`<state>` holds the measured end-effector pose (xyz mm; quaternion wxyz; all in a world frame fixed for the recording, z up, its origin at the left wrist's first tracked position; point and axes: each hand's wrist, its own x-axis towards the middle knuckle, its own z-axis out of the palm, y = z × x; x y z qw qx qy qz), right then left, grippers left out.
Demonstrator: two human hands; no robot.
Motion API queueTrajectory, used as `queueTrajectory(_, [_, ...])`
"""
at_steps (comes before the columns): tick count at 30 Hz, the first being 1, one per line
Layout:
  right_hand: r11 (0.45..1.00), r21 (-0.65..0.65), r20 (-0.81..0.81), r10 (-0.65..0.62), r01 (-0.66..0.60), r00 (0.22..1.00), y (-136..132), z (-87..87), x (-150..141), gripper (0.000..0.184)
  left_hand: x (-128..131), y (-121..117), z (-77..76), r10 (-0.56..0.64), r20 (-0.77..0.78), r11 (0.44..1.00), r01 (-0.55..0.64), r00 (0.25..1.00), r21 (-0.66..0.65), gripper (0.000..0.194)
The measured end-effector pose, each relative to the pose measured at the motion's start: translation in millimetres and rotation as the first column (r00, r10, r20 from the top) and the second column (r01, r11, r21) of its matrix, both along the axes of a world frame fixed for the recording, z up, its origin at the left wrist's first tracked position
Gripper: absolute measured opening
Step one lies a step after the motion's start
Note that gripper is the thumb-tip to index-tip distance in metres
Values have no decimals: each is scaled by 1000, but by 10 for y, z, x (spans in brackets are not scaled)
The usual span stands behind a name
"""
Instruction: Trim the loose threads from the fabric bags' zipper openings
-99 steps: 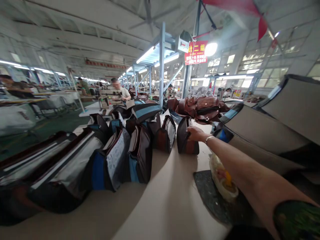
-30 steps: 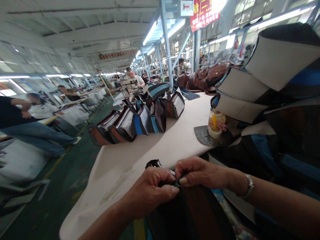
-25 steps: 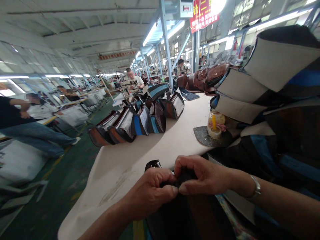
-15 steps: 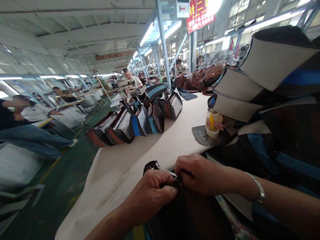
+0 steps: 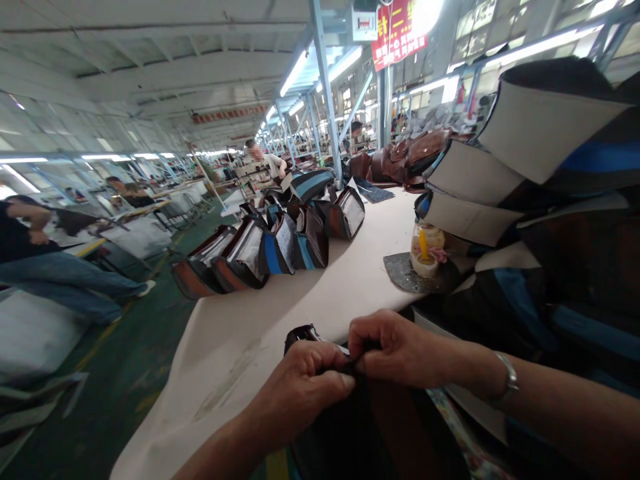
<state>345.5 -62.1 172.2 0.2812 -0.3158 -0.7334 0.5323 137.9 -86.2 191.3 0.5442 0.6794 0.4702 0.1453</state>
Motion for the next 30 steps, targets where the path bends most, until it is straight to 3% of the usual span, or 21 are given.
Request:
queueTrajectory(2, [993, -116, -58, 15, -22, 998, 24, -51, -8, 11, 2, 0, 11, -14, -11, 1000, 14, 1000, 11, 30])
queueTrajectory(5, [993, -117, -55, -5, -2, 998, 25, -88, -19, 11, 5, 13, 55, -41, -91, 996, 47, 995, 70, 31])
queueTrajectory(8, [996, 60, 19, -68, 67, 998, 10, -93, -42, 14, 3, 19, 89, -60, -187, 979, 94, 981, 183, 23])
queueTrajectory(11, [947, 314, -12, -72, 72, 997, 3, -111, -45, 17, -5, -22, 73, -57, -308, 900, 183, 950, 396, 21])
queueTrajectory(14, [847, 529, -72, -14, 50, 997, -23, -144, 10, 17, -26, -95, 67, -57, -366, 812, 257, 929, 525, 22])
queueTrajectory(16, [737, 675, -22, 9, 8, 1000, -62, -160, 72, 17, -48, -126, 111, -89, -295, 840, 231, 951, 491, 24])
queueTrajectory(20, [480, 858, 229, -37, -184, 973, -145, -167, 166, 17, -88, -84, 251, -150, -128, 968, 172, 980, 182, 35])
queueTrajectory(23, [404, 871, 324, -48, -278, 945, -191, -167, 167, 17, -80, -21, 261, -165, -114, 986, 162, 980, -35, 52])
queueTrajectory(25, [398, 877, 303, -28, -268, 952, -224, -163, 158, 18, -60, -14, 222, -192, -101, 979, 183, 976, -96, 51])
queueTrajectory(27, [474, 861, 196, 27, -185, 980, -258, -144, 165, 18, -41, -40, 185, -219, -101, 972, 209, 970, -103, 48])
queueTrajectory(30, [776, 628, -31, 94, -54, 995, -266, -53, 214, 18, -21, -115, 191, -224, -140, 974, 227, 964, -1, 44])
